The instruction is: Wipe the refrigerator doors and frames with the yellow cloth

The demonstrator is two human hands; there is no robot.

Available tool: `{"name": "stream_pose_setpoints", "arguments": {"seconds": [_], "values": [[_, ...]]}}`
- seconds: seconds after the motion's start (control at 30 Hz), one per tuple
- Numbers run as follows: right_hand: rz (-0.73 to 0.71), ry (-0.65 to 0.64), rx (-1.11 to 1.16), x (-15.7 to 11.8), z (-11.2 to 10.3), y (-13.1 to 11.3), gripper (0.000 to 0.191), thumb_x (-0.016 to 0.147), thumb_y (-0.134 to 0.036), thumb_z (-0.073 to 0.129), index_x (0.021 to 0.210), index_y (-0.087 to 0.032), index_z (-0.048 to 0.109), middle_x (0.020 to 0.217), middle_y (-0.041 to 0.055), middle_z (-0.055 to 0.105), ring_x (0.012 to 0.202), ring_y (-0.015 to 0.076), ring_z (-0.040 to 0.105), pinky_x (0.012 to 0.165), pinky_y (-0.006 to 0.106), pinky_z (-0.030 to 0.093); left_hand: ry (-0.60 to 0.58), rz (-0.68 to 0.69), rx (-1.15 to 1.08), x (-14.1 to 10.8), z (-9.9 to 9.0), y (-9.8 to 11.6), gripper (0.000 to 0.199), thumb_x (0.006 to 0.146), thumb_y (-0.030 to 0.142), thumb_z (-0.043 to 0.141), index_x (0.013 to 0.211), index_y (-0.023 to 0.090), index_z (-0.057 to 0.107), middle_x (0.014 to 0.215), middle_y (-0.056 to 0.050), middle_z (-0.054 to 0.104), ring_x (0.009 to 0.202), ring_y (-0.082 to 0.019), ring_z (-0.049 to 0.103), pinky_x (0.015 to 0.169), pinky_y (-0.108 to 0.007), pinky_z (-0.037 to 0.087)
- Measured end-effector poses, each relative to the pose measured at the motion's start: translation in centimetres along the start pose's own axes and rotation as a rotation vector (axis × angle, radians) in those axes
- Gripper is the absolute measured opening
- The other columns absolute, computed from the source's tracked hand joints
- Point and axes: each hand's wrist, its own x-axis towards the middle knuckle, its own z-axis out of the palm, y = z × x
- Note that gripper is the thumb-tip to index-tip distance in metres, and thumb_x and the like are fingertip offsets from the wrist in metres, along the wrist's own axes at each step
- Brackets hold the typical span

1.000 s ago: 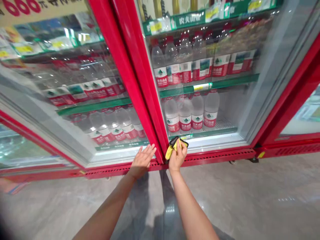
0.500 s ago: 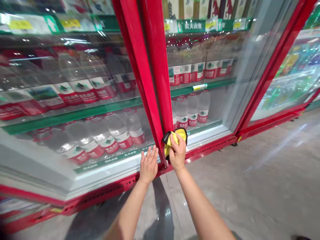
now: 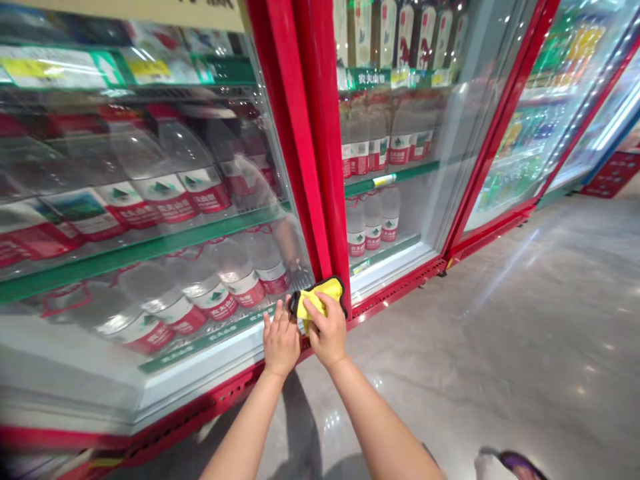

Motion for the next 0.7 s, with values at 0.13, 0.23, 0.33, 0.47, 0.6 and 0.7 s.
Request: {"name": "stream_pose_setpoints", "arguments": {"seconds": [0.13,0.23,0.33,0.47,0.6,0.7], "values": [[0.051,0.027,-0.047,0.0,4.0,-1.1,0.070,0.089,-0.006,0.045,0.154,-0.032,0.042,0.147,0.0134,0.048,0.138,0.0277,0.046,0.107,0.053,0.048,0.007,0.017,0.056,-0.4,-2.2,-1.7,0.063,0.090,0.008,0.046,0.153,0.014,0.043,0.157,-0.013,0.043,0.152,-0.025,0.032,0.130,-0.051,0.008],[0.062,0.081,-0.060,-0.8,5.9,-0.2,0.073,0.091,-0.007,0.045,0.158,-0.032,0.033,0.151,0.0145,0.044,0.142,0.0292,0.042,0.109,0.055,0.046,0.038,0.060,0.117,-0.4,-2.8,-3.4,0.071,0.090,0.009,0.047,0.159,0.015,0.029,0.157,-0.013,0.043,0.154,-0.022,0.028,0.130,-0.048,0.004],[0.032,0.109,-0.036,-1.4,7.3,0.9,0.072,0.092,-0.010,0.046,0.159,-0.032,0.031,0.154,0.0144,0.042,0.144,0.0307,0.039,0.111,0.058,0.043,0.040,0.112,0.174,-0.3,-3.1,-4.9,0.075,0.091,0.012,0.049,0.161,0.018,0.024,0.158,-0.010,0.043,0.155,-0.019,0.022,0.130,-0.045,0.001],[0.111,0.088,0.002,-3.5,8.4,1.7,0.068,0.093,-0.014,0.047,0.158,-0.030,0.034,0.158,0.0155,0.037,0.148,0.0331,0.033,0.114,0.060,0.040,-0.039,0.136,0.221,-0.2,-4.0,-5.1,0.074,0.091,0.015,0.052,0.160,0.018,0.027,0.158,-0.009,0.044,0.156,-0.017,0.020,0.130,-0.041,-0.003],[0.197,-0.068,0.045,-8.3,8.7,2.5,0.071,0.093,-0.009,0.040,0.160,-0.029,0.029,0.162,0.0165,0.031,0.152,0.0328,0.027,0.113,0.063,0.040,-0.126,0.079,0.248,-0.7,-5.2,-4.0,0.071,0.089,0.011,0.050,0.158,0.018,0.033,0.159,-0.009,0.042,0.156,-0.019,0.021,0.130,-0.043,-0.001],[0.188,-0.107,0.049,-11.0,9.1,3.3,0.076,0.090,-0.004,0.037,0.160,-0.030,0.026,0.163,0.0169,0.028,0.153,0.0325,0.024,0.110,0.062,0.043,-0.141,0.027,0.266,-2.1,-5.9,-3.7,0.076,0.086,0.008,0.049,0.159,0.017,0.030,0.162,-0.009,0.037,0.156,-0.022,0.020,0.130,-0.047,0.009]]}}
